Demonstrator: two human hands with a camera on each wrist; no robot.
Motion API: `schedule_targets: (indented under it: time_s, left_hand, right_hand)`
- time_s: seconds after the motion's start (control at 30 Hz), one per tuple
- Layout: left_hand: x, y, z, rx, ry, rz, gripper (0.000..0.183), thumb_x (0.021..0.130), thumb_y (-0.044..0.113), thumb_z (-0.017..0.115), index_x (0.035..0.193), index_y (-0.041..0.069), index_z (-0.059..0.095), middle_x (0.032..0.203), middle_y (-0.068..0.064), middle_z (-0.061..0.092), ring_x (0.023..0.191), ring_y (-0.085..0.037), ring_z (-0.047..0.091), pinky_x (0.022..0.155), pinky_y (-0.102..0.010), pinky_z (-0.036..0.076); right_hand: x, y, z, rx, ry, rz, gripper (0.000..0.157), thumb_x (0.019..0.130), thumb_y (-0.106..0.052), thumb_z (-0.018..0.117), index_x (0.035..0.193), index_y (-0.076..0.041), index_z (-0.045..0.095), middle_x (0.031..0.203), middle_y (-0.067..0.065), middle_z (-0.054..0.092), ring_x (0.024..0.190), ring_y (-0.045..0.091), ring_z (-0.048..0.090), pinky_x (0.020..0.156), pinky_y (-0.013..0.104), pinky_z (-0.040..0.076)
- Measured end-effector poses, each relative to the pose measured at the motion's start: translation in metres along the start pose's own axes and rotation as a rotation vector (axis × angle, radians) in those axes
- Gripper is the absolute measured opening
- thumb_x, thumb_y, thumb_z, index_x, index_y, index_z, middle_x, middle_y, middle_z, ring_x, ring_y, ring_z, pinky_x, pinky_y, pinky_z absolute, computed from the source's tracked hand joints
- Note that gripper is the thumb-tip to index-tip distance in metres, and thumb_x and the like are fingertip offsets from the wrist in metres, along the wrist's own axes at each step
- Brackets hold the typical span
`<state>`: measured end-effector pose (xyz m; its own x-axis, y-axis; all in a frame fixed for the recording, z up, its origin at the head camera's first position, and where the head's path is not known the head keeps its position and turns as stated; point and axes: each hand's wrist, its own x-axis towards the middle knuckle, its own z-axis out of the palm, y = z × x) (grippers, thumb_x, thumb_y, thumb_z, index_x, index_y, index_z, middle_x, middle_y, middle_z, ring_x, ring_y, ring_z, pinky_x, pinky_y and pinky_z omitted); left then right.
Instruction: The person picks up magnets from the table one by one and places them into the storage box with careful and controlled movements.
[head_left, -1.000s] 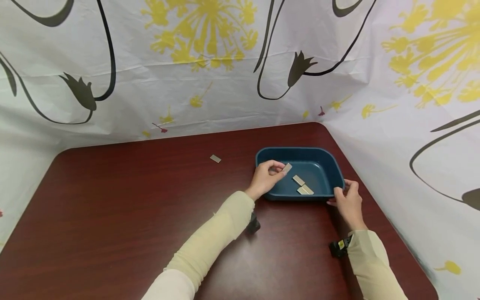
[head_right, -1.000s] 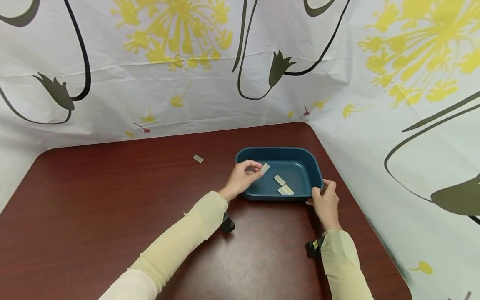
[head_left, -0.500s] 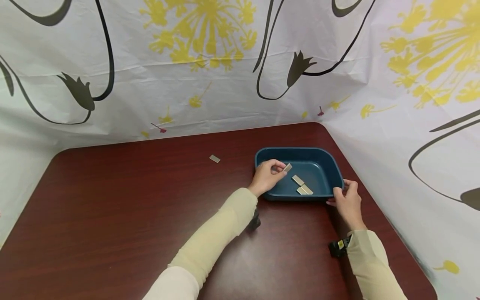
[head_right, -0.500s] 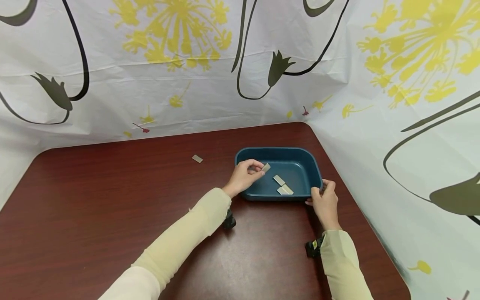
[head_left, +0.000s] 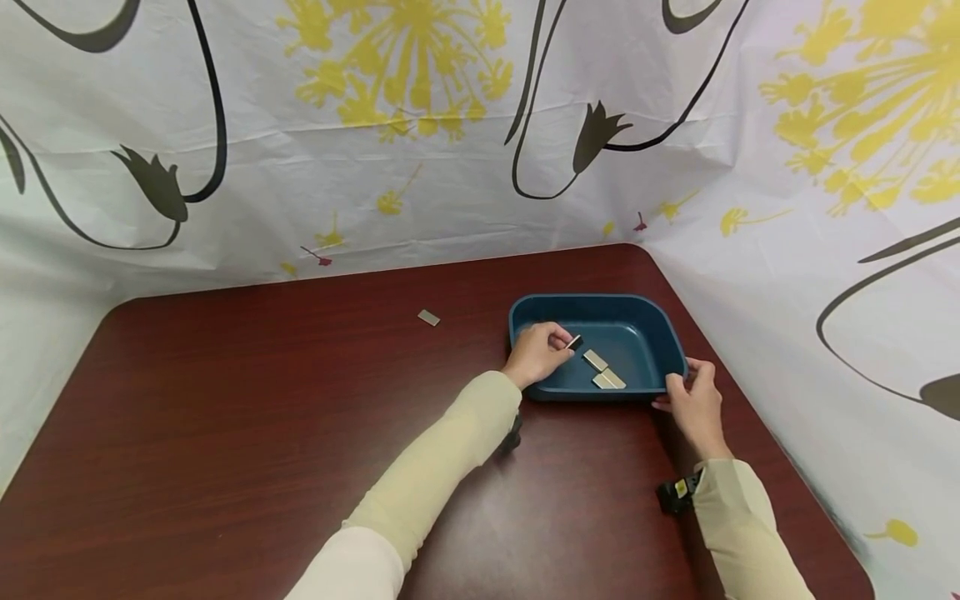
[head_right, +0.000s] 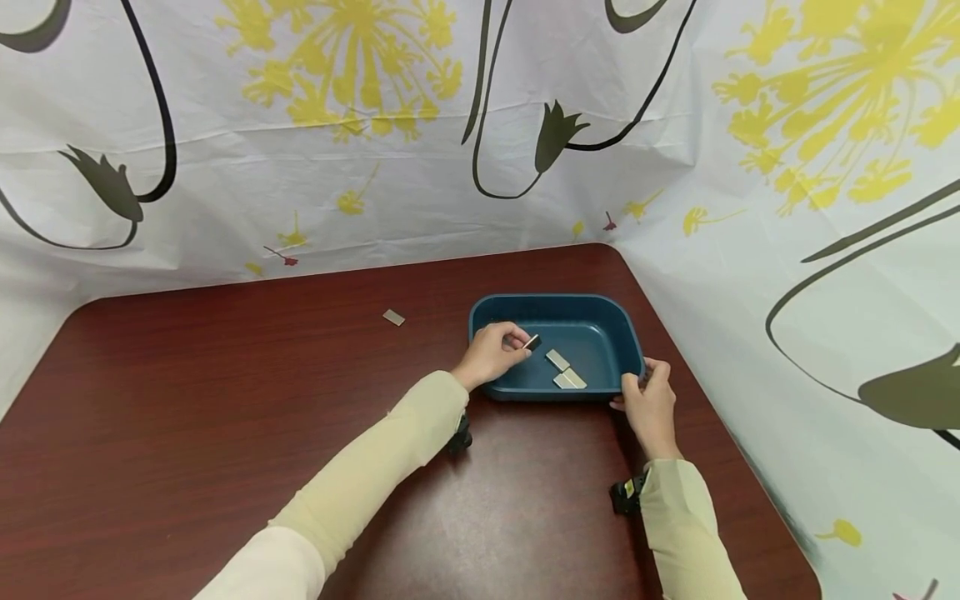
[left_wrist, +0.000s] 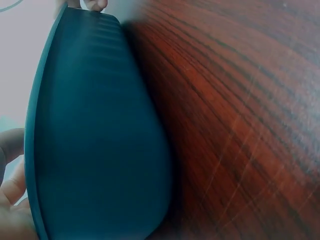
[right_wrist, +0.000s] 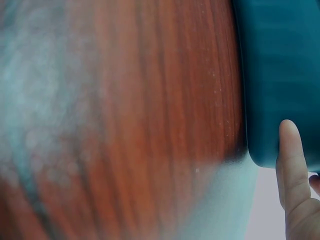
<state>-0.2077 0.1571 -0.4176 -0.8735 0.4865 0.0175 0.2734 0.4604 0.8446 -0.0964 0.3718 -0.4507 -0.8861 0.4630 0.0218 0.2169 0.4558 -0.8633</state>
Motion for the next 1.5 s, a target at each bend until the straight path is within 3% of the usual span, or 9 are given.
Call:
schedule_targets:
  time_s: [0.43, 1.03, 1.5]
  left_hand:
    - [0.0025, 0.0066, 0.0067, 0.091, 0.001, -0.101, 0.011, 0.079, 0.014, 0.067, 0.088, 0.01, 0.066, 0.075, 0.002, 0.058, 0.068, -0.008, 0.052, 0.058, -0.017, 0.04]
    - [0.0038, 0.0055, 0.0084, 0.296, -0.001, -0.092, 0.007, 0.078, 0.01, 0.065, 0.084, 0.008, 0.064, 0.075, 0.001, 0.06, 0.071, -0.01, 0.054, 0.062, -0.018, 0.042]
    - [0.0038, 0.0067, 0.0092, 0.335, -0.015, -0.12, 0.009, 0.081, 0.01, 0.061, 0.089, 0.009, 0.065, 0.09, -0.002, 0.063, 0.082, -0.013, 0.057, 0.07, -0.022, 0.045]
  right_hand:
    - [0.0004, 0.0024, 0.0018, 0.011, 0.024, -0.015, 0.04, 0.088, -0.014, 0.032, 0.125, 0.0, 0.026, 0.111, 0.022, 0.041, 0.056, 0.005, 0.057, 0.053, 0.026, 0.051]
    - [-0.0005, 0.0014, 0.0012, 0.017, 0.009, -0.025, 0.04, 0.089, -0.014, 0.032, 0.125, 0.001, 0.024, 0.11, 0.023, 0.041, 0.057, 0.005, 0.057, 0.053, 0.023, 0.051]
    - [-0.0003, 0.0016, 0.0005, 0.001, 0.004, -0.041, 0.04, 0.09, -0.015, 0.031, 0.126, 0.001, 0.025, 0.11, 0.023, 0.041, 0.058, 0.007, 0.058, 0.054, 0.026, 0.051]
